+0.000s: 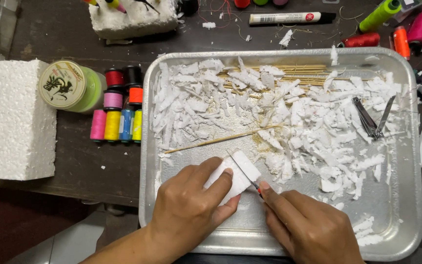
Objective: The person is carving a piece of styrofoam into a cylindrical shape and inserting a wooden skewer through it to create a fishing float body.
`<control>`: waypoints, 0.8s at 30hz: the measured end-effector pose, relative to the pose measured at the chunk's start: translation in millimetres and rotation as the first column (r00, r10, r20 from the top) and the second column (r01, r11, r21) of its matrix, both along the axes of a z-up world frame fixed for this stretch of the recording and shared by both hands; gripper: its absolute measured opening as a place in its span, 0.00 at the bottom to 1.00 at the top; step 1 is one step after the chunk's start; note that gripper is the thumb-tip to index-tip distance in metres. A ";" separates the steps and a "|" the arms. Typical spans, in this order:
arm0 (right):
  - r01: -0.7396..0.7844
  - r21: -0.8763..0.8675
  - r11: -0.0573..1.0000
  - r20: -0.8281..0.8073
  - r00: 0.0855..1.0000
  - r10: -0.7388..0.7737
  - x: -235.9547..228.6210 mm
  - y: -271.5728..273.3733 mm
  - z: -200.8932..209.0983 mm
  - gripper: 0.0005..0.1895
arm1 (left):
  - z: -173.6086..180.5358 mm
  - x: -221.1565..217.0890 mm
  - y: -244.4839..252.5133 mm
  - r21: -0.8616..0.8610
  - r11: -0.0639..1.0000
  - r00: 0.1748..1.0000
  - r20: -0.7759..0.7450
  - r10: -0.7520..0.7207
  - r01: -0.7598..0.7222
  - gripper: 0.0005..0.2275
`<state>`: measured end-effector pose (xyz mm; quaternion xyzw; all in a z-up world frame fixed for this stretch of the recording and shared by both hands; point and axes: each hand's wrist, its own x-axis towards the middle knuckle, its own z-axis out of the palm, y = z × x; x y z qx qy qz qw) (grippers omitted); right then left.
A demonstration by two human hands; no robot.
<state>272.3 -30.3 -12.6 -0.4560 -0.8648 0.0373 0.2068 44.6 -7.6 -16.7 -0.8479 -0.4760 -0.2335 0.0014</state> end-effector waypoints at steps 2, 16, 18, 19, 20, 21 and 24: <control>-0.002 -0.001 1.000 0.005 1.000 0.002 -2.0 2.4 1.6 0.10 | -0.8 -0.4 0.1 0.004 1.000 1.000 -0.003 -0.002 0.003 0.13; -0.051 -0.053 0.997 -0.050 0.998 0.049 7.1 0.2 -6.5 0.14 | -1.3 1.4 0.1 0.007 1.000 1.000 -0.026 0.016 -0.016 0.14; -0.033 -0.039 0.999 -0.011 0.999 0.033 9.7 -2.8 -5.2 0.12 | -0.9 1.7 -0.2 0.007 1.000 0.999 -0.024 0.022 -0.022 0.14; -0.036 -0.037 0.999 -0.011 0.999 0.036 8.9 -1.9 -6.6 0.12 | -0.7 1.4 0.5 0.009 1.000 0.999 -0.024 0.025 -0.025 0.14; -0.042 -0.028 0.999 -0.010 0.999 0.042 7.9 -1.2 -8.1 0.14 | -0.6 1.1 0.8 0.007 1.000 0.999 -0.030 0.016 -0.016 0.14; -0.045 -0.022 0.999 -0.008 0.999 0.045 7.6 -2.1 -9.4 0.16 | -0.9 1.4 0.3 0.003 1.000 0.999 -0.033 0.004 -0.004 0.14; -0.051 -0.044 0.998 0.008 0.999 0.051 8.5 -2.0 -9.5 0.17 | -0.5 1.6 0.4 -0.035 0.999 1.000 -0.015 0.008 -0.008 0.14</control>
